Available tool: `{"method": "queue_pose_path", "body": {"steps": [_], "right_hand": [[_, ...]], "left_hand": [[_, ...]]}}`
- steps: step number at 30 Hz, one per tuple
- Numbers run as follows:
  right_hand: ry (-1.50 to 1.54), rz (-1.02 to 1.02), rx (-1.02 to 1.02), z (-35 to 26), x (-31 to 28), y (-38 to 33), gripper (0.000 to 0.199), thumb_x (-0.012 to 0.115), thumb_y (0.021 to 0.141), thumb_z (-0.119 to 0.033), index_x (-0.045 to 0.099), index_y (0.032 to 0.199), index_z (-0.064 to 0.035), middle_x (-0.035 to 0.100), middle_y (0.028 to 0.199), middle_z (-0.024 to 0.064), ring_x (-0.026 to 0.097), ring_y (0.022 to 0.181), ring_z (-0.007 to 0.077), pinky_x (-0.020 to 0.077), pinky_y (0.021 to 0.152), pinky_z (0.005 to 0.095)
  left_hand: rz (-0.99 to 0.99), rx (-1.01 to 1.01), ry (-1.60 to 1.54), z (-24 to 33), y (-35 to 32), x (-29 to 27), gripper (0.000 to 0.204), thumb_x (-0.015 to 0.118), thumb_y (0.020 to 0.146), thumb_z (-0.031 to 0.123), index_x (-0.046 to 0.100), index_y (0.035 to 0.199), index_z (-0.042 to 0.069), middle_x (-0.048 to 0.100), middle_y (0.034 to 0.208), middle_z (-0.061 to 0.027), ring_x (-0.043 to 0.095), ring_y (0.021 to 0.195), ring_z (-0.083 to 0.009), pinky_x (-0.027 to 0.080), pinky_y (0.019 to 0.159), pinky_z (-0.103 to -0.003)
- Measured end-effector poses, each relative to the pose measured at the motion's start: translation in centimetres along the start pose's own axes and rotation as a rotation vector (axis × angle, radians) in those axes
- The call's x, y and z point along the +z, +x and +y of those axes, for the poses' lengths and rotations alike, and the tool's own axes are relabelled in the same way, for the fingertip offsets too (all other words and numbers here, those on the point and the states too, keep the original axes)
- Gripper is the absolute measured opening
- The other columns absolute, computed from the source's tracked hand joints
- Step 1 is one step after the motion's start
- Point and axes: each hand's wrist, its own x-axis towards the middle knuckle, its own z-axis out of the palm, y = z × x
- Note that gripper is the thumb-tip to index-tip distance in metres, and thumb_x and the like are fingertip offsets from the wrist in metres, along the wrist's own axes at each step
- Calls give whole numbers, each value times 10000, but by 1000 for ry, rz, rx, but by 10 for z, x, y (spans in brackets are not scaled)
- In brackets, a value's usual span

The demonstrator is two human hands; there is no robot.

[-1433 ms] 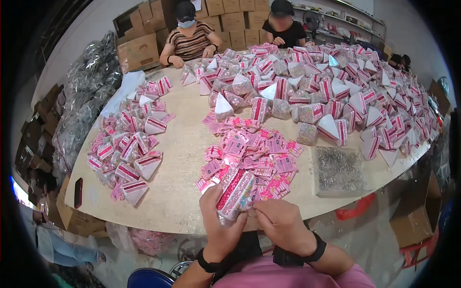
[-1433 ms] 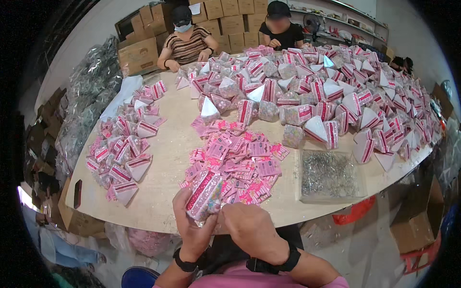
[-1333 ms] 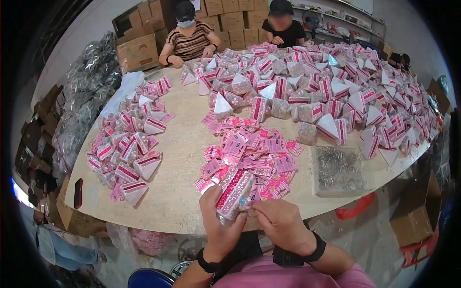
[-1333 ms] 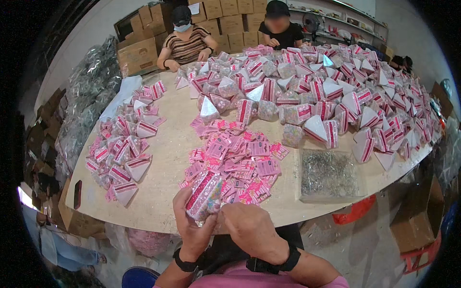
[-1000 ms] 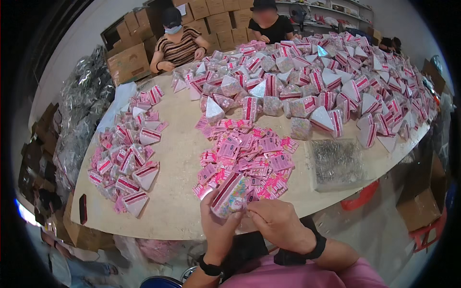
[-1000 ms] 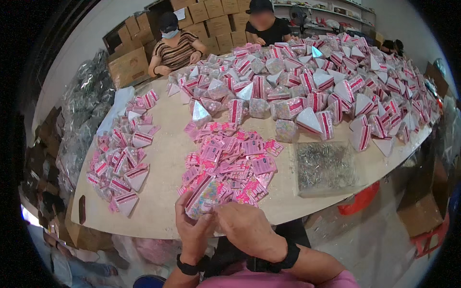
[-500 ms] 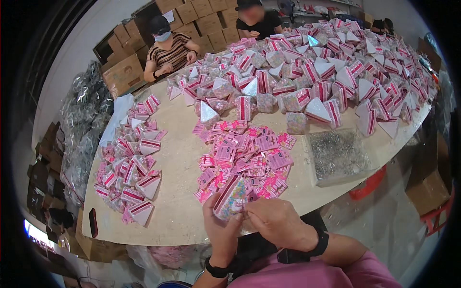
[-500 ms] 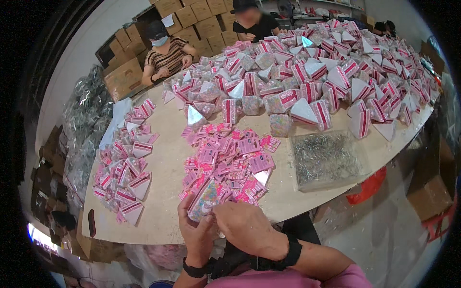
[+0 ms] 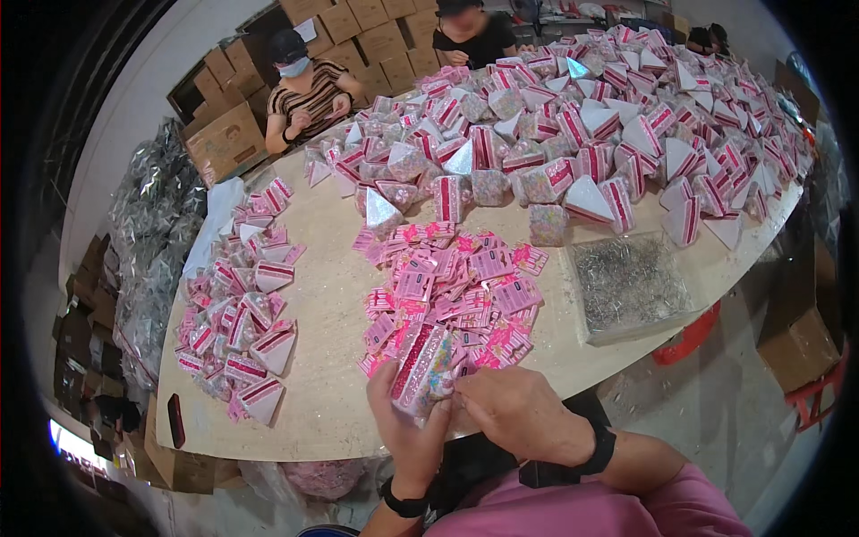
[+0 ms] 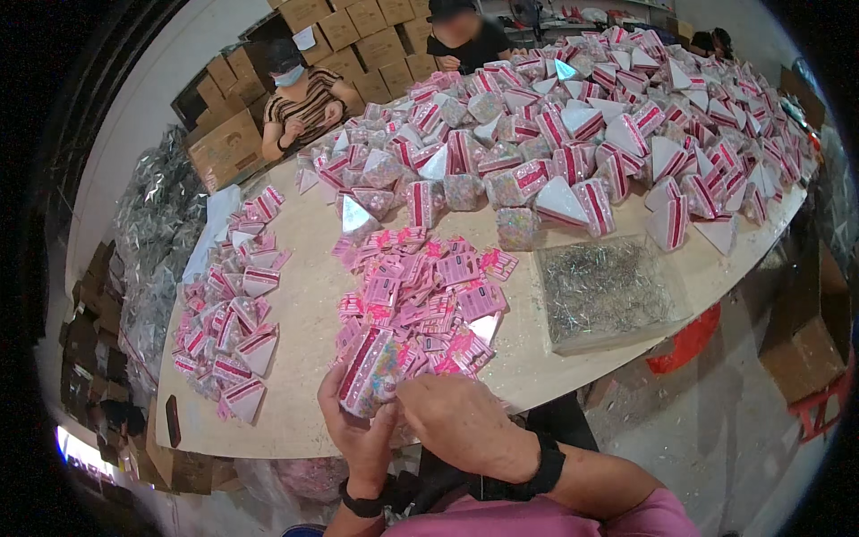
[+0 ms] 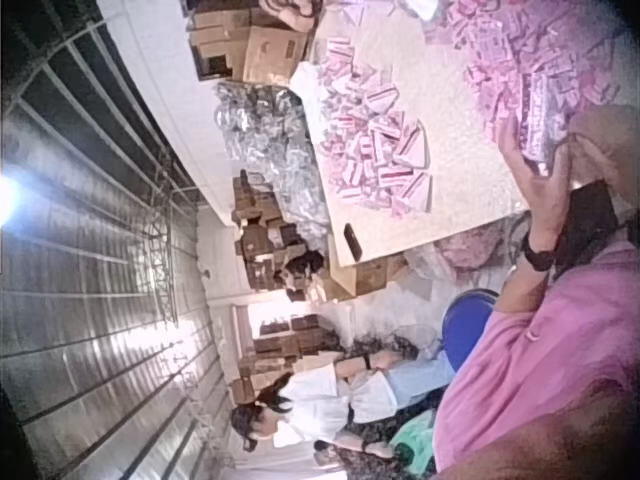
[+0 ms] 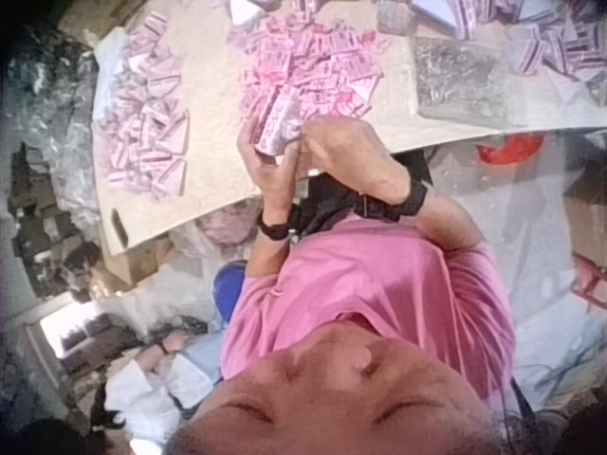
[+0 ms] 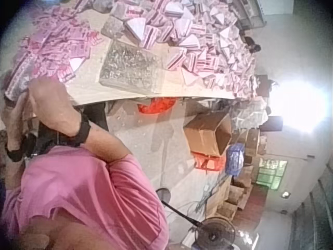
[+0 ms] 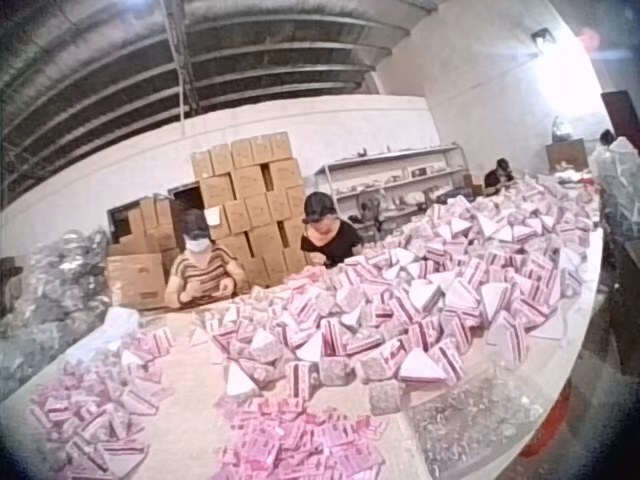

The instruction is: Manually sort and organize small triangular gift packages and pink sachets on a large work table.

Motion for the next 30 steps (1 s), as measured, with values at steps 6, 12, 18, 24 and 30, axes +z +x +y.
{"method": "queue_pose_path", "body": {"steps": [6,12,18,24,30], "right_hand": [[-31,-45,-17,3,-1,2,125,589,796,-88,606,896,-16,605,751,117,606,686,300,474,589,394],[-48,-95,3,5,-3,2,106,583,799,-100,592,872,-23,580,725,113,596,681,300,463,584,399],[-40,-90,21,8,0,0,107,581,789,-99,587,864,-23,580,735,117,597,689,302,463,585,402],[-35,-45,12,10,3,-3,112,576,776,-88,578,862,-16,576,736,123,596,691,311,462,586,409],[-44,-62,9,10,0,-4,112,558,768,-69,565,867,-16,569,728,127,591,690,323,460,583,417]], "left_hand": [[4,155,224,2,3,-1,723,740,654,39,373,1273,-28,421,1236,-181,418,1163,-324,323,1002,-399],[-8,362,400,6,8,-1,719,748,639,36,392,1260,-33,430,1239,-232,425,1146,-401,336,979,-453],[-25,274,351,7,6,2,711,734,633,22,396,1256,-42,433,1230,-246,432,1137,-411,332,983,-460],[-34,261,392,10,4,4,713,725,624,11,395,1254,-49,437,1222,-251,434,1132,-417,335,981,-461],[-29,310,393,11,2,4,701,716,635,-1,400,1258,-53,447,1209,-242,445,1121,-403,340,979,-447]]}}
